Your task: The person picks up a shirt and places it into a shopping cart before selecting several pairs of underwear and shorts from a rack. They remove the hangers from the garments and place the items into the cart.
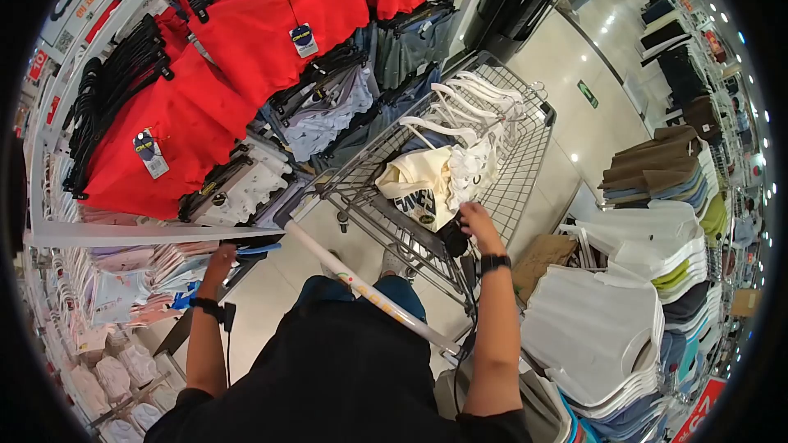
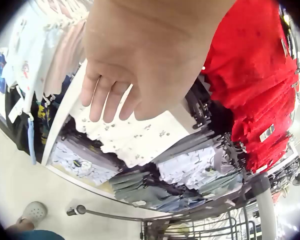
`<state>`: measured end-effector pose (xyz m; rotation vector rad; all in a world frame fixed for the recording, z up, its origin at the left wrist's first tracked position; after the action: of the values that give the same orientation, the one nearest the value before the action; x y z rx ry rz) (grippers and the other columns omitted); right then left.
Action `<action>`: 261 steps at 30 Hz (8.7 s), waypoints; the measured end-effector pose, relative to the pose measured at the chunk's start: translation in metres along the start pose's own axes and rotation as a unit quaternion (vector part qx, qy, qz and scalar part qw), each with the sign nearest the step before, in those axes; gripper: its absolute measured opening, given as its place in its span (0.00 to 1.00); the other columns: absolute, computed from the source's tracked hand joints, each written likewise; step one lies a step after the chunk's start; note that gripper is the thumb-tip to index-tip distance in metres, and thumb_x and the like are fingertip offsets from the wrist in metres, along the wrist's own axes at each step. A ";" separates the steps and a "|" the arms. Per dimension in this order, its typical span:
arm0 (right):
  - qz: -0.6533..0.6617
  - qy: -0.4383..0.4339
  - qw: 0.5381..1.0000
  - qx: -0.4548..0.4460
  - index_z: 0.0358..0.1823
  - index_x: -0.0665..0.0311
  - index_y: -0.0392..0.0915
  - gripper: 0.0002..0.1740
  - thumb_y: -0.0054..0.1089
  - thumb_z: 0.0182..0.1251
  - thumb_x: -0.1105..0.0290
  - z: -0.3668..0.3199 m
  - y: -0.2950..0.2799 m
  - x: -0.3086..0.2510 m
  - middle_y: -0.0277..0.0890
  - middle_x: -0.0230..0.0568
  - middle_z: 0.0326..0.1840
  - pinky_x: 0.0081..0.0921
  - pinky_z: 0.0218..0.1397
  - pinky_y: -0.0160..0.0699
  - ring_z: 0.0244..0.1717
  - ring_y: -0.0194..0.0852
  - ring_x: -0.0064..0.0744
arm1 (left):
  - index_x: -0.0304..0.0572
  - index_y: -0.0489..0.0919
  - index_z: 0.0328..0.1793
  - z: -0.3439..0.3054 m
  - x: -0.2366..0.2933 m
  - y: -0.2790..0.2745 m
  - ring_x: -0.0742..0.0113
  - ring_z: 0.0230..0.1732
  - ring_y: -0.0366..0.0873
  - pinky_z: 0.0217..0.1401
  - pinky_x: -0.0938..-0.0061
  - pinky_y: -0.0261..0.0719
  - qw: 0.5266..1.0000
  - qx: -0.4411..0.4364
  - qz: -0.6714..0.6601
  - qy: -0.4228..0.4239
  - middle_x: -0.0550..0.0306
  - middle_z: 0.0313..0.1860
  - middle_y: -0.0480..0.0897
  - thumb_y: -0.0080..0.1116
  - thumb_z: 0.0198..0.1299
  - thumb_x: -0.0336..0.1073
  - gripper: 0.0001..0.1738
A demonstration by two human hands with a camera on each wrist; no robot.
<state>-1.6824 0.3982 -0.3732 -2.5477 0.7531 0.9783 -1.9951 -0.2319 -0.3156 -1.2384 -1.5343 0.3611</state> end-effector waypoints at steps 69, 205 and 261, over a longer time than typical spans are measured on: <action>-0.059 -0.653 0.753 -0.059 0.31 0.69 0.79 0.05 0.60 0.57 0.74 -0.355 0.205 -0.263 0.80 0.44 0.24 0.31 0.40 0.81 0.28 0.81 0.38 | 0.38 0.83 0.45 -0.177 0.410 -0.105 0.51 0.32 0.78 0.39 0.65 0.76 0.858 0.141 -0.231 0.437 0.50 0.34 0.82 0.54 0.66 0.47 0.19; 0.031 -0.328 0.942 0.063 0.32 0.69 0.78 0.13 0.56 0.71 0.66 -0.290 0.072 -0.117 0.79 0.36 0.28 0.22 0.39 0.73 0.31 0.75 0.24 | 0.36 0.77 0.58 -0.052 0.420 0.093 0.56 0.44 0.82 0.46 0.66 0.78 0.911 -0.254 -0.039 0.323 0.45 0.49 0.82 0.59 0.64 0.37 0.19; 0.037 0.131 0.985 -0.109 0.77 0.67 0.42 0.44 0.60 0.67 0.66 -0.198 -0.029 0.151 0.78 0.48 0.50 0.31 0.56 0.75 0.52 0.79 0.36 | 0.34 0.76 0.53 0.168 0.198 0.018 0.52 0.48 0.81 0.52 0.65 0.76 0.990 0.111 -0.025 0.086 0.42 0.47 0.82 0.55 0.64 0.37 0.16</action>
<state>-1.4666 0.2776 -0.3317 -2.8975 0.8603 0.7932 -2.1053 0.0022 -0.2864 -1.0269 -1.3357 0.3713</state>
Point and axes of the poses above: each hand's wrist, its own z-axis towards the middle knuckle, its own y-axis out of the palm, x = y × z, the point moved 9 cm from there along z, towards the middle knuckle
